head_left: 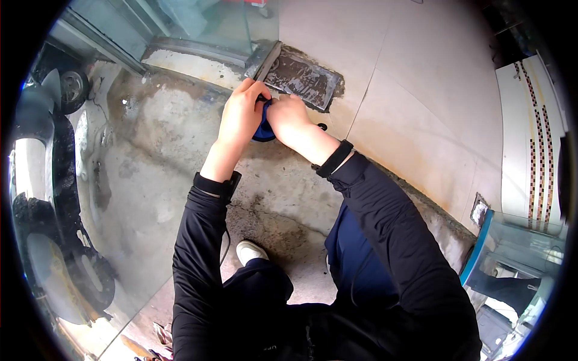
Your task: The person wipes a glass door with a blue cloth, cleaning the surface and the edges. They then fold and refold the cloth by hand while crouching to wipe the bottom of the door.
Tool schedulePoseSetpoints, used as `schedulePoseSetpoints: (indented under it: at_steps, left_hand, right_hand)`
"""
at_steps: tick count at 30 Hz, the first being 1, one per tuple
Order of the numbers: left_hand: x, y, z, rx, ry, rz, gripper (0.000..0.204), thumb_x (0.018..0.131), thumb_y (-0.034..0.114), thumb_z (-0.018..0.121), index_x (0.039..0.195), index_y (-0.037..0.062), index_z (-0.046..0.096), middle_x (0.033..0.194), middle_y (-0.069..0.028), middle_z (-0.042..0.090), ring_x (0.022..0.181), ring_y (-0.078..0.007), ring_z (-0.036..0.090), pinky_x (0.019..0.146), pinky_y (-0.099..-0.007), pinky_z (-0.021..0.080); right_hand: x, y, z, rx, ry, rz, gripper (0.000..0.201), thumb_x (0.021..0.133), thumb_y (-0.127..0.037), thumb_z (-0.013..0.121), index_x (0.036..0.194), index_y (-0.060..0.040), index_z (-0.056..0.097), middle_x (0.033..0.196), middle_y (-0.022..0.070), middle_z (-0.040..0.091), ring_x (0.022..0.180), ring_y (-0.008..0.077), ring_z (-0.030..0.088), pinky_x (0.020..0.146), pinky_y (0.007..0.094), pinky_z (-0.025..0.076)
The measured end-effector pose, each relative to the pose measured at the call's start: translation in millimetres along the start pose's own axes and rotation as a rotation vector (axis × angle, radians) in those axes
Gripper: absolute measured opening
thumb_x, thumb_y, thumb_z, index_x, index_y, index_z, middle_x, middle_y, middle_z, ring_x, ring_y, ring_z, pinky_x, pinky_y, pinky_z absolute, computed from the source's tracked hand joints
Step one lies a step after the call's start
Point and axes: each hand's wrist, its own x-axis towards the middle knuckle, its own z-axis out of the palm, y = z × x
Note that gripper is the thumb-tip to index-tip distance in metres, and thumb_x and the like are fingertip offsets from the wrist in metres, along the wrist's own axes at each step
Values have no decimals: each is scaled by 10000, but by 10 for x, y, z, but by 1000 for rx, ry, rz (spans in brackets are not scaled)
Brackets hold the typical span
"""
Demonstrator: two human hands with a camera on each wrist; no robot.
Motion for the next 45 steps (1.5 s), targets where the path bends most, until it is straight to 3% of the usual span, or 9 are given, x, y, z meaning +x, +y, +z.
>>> schedulePoseSetpoints:
  at_steps: [8,18,20,25,29,38,42,44,45]
  left_hand:
    - [-504,-203,73,288,117,66,306,778,-108,640,1009,78,567,1025,-127,512,982,-348,578,813,-449,544]
    - [-259,-169,175,424,80,239,294,732,-60,649,994,69,617,1061,-81,537,1026,-302,573,824,-404,564]
    - [-263,-210,201,423,63,240,291,723,-54,648,987,65,619,1060,-82,541,1045,-298,571,828,-404,566]
    - [-417,-322,181,400,52,270,228,731,-24,672,934,67,621,1004,-78,525,1016,-286,576,803,-394,560]
    - [-523,-272,152,373,-7,251,228,724,-23,682,928,62,623,1019,-78,535,998,-279,576,766,-395,553]
    - [-652,-103,252,237,-57,416,224,706,-2,700,909,55,624,989,-74,527,929,-255,578,698,-363,556]
    - [-743,73,180,264,-168,452,210,704,35,694,902,62,629,993,-71,527,941,-241,587,696,-348,560]
    - [-813,243,-23,338,-267,468,209,702,49,691,903,64,632,996,-69,528,948,-235,591,702,-342,562]
    - [-842,369,-157,396,-297,467,213,702,58,687,908,65,636,1000,-67,529,961,-229,593,711,-337,564]
  right_hand:
    - [201,1004,427,567,381,459,346,826,-158,719,1160,-94,654,1146,187,607,988,406,676,842,491,567]
    - [1468,1112,932,671,802,249,281,852,-57,655,1119,-93,732,1068,221,650,984,440,650,886,483,534]
    - [1628,1004,1155,940,591,345,292,865,-113,672,1139,-85,766,1039,228,669,1008,409,648,910,448,517]
    - [1443,944,1301,974,531,317,400,883,-97,649,1273,-141,730,1065,192,633,1037,383,647,923,435,517]
    - [1294,793,1144,746,464,369,454,922,-74,563,1351,-167,679,1170,201,591,1044,400,645,934,453,525]
    - [960,484,925,644,389,224,377,979,-153,586,1347,-122,668,1121,181,594,992,335,647,850,415,517]
    - [791,375,733,857,103,296,372,977,-195,598,1334,-133,678,1149,188,611,981,335,653,848,408,517]
    - [757,315,769,596,200,55,355,966,-194,604,1307,-155,697,1158,201,613,997,355,651,857,420,518]
    - [704,258,689,689,57,106,341,963,-190,568,1265,-214,724,1336,169,595,1143,390,648,966,450,526]
